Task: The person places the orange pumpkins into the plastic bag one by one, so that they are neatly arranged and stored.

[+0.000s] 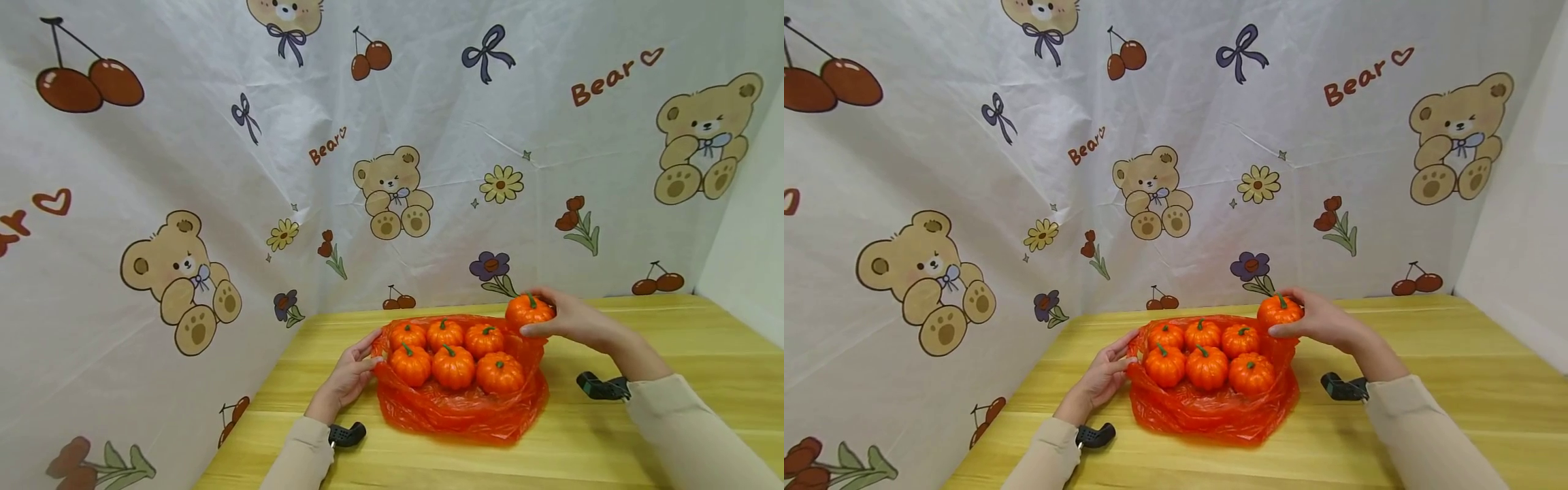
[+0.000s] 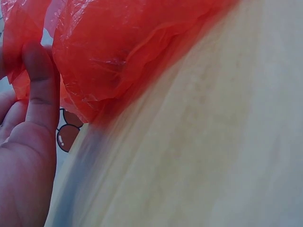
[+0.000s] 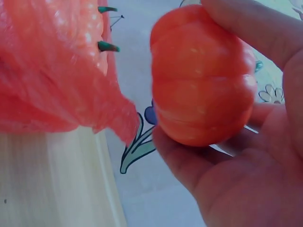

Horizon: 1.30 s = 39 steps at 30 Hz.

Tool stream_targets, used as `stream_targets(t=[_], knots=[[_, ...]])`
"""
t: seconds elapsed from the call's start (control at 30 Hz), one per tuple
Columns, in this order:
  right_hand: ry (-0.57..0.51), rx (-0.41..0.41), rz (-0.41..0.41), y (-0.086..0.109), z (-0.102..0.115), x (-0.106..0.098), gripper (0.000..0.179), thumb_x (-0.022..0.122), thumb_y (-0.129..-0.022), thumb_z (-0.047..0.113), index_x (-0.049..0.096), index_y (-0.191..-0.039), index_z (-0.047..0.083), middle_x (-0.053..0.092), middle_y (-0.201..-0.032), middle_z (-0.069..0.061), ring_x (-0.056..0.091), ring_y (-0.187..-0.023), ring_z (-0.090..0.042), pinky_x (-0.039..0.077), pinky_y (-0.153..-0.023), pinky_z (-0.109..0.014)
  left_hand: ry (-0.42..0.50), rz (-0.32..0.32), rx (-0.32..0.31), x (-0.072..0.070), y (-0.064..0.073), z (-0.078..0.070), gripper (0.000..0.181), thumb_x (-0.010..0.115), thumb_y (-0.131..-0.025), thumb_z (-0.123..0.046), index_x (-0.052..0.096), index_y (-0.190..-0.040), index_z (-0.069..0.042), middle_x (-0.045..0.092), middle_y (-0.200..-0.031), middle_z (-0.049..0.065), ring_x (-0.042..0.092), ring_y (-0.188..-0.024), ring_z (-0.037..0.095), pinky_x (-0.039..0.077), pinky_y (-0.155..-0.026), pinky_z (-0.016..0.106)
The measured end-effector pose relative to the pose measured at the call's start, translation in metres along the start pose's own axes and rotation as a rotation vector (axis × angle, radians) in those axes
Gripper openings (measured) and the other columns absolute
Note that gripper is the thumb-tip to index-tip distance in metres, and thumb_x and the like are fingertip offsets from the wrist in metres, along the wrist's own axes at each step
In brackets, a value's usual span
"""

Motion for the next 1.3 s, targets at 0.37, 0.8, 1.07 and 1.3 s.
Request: stream_targets(t=[0.37, 0.8, 1.07, 1.3], knots=[[0.002, -0.018, 0.178, -0.009, 0.018, 0.027, 0.079, 0.081, -0.088, 0.023, 0.039, -0.152, 0.006, 0.054, -0.139, -0.021, 0.061, -0.115, -0.030, 0.060, -0.091, -0.036, 0.004, 0.000, 0.005, 0.001, 0.002, -0.002, 0.073, 0.053, -0.101, 0.008, 0.023, -0.165, -0.010, 0.022, -0.170, 0.019, 0.047, -0.142, 0.025, 0.057, -0.098, 0.025], [0.068, -0.052, 0.302, -0.021, 0.040, 0.071, 0.070, 0.088, -0.076, 0.018, 0.053, -0.136, 0.010, 0.060, -0.128, -0.011, 0.060, -0.111, -0.025, 0.057, -0.090, -0.033, -0.002, 0.000, 0.009, 0.001, 0.002, -0.004, 0.071, 0.053, -0.102, 0.007, 0.024, -0.165, -0.010, 0.023, -0.170, 0.020, 0.046, -0.143, 0.024, 0.056, -0.100, 0.024], [0.173, -0.054, 0.307, -0.023, 0.055, 0.088, 0.073, 0.089, -0.073, 0.019, 0.055, -0.137, 0.018, 0.060, -0.129, -0.005, 0.060, -0.111, -0.022, 0.056, -0.092, -0.035, 0.016, -0.003, 0.003, 0.000, 0.000, -0.003, 0.074, 0.057, -0.100, 0.006, 0.024, -0.165, -0.010, 0.024, -0.169, 0.019, 0.043, -0.145, 0.028, 0.056, -0.100, 0.025], [0.243, -0.054, 0.300, -0.022, 0.065, 0.099, 0.075, 0.091, -0.072, 0.022, 0.055, -0.137, 0.023, 0.058, -0.133, -0.003, 0.058, -0.114, -0.022, 0.056, -0.096, -0.040, 0.011, -0.002, 0.007, -0.001, 0.000, -0.002, 0.075, 0.060, -0.100, 0.004, 0.023, -0.165, -0.008, 0.023, -0.170, 0.021, 0.044, -0.145, 0.027, 0.056, -0.101, 0.026]])
Point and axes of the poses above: each hand's wrist, its own y-axis away from the middle knuckle, its own x-axis out of the palm, z = x × y, the point moved 9 cm from there along -y, towards the middle knuckle
